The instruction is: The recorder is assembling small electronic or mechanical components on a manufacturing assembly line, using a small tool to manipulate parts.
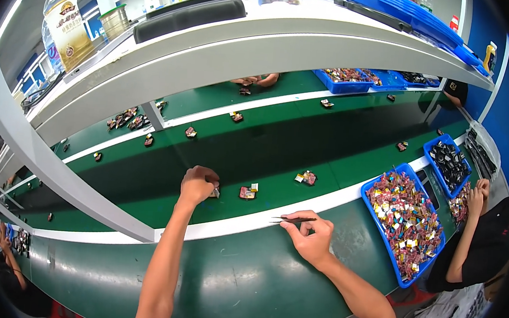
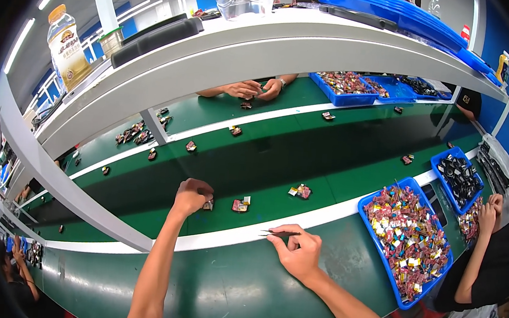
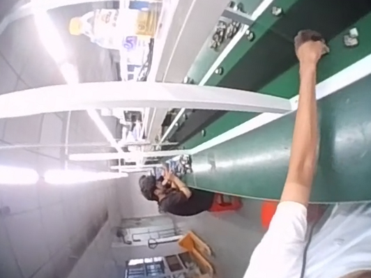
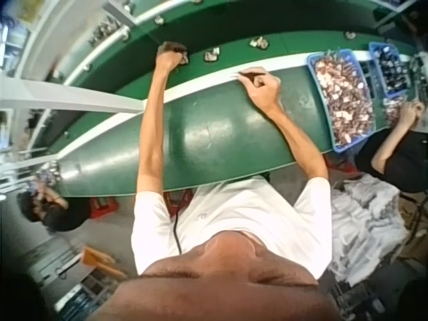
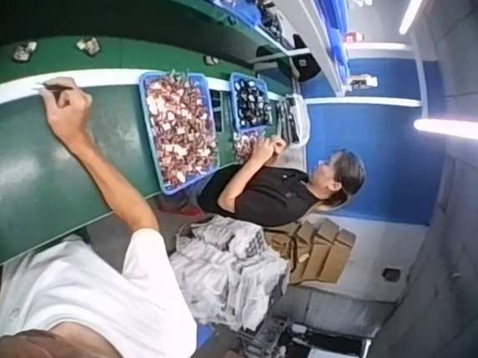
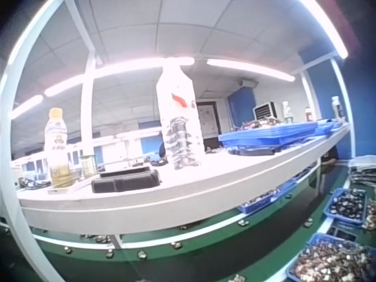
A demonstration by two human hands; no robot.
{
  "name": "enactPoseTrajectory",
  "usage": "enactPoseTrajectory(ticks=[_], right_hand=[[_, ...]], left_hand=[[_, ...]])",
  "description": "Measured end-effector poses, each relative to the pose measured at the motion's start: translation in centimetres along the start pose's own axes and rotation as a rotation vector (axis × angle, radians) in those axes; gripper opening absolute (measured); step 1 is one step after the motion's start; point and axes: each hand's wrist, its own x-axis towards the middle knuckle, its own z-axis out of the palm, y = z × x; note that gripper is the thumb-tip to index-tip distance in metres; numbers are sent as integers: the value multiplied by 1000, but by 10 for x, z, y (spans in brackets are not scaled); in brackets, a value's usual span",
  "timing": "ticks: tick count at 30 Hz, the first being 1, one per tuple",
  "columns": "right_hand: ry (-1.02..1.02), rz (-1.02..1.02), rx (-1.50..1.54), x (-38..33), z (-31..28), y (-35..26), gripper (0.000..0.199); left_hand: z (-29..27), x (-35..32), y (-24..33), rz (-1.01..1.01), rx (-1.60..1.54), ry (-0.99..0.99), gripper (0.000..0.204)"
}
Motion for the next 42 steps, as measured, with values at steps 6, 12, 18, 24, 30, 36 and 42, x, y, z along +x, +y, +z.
enactPoseTrajectory(ticks=[6,12,18,24,30,36,42], right_hand=[[-21,-3,-9,-1,0,2,12],[-25,40,14,1,-1,-4,14],[-113,343,353,1,-2,-7,16],[-212,504,544,-5,-3,-8,17],[-144,407,421,-3,0,-19,15],[-159,330,227,-7,0,-16,16],[-165,306,151,-8,4,-16,16]], left_hand=[[-8,-4,-1,-73,98,-110,11],[-23,-23,-13,-91,109,-123,8],[-23,-79,37,-282,-544,-118,9],[34,-126,83,-259,-1040,-151,12],[61,-144,84,-147,-1011,-20,17],[65,-147,88,-125,-939,31,15],[65,-148,86,-104,-929,58,15]])
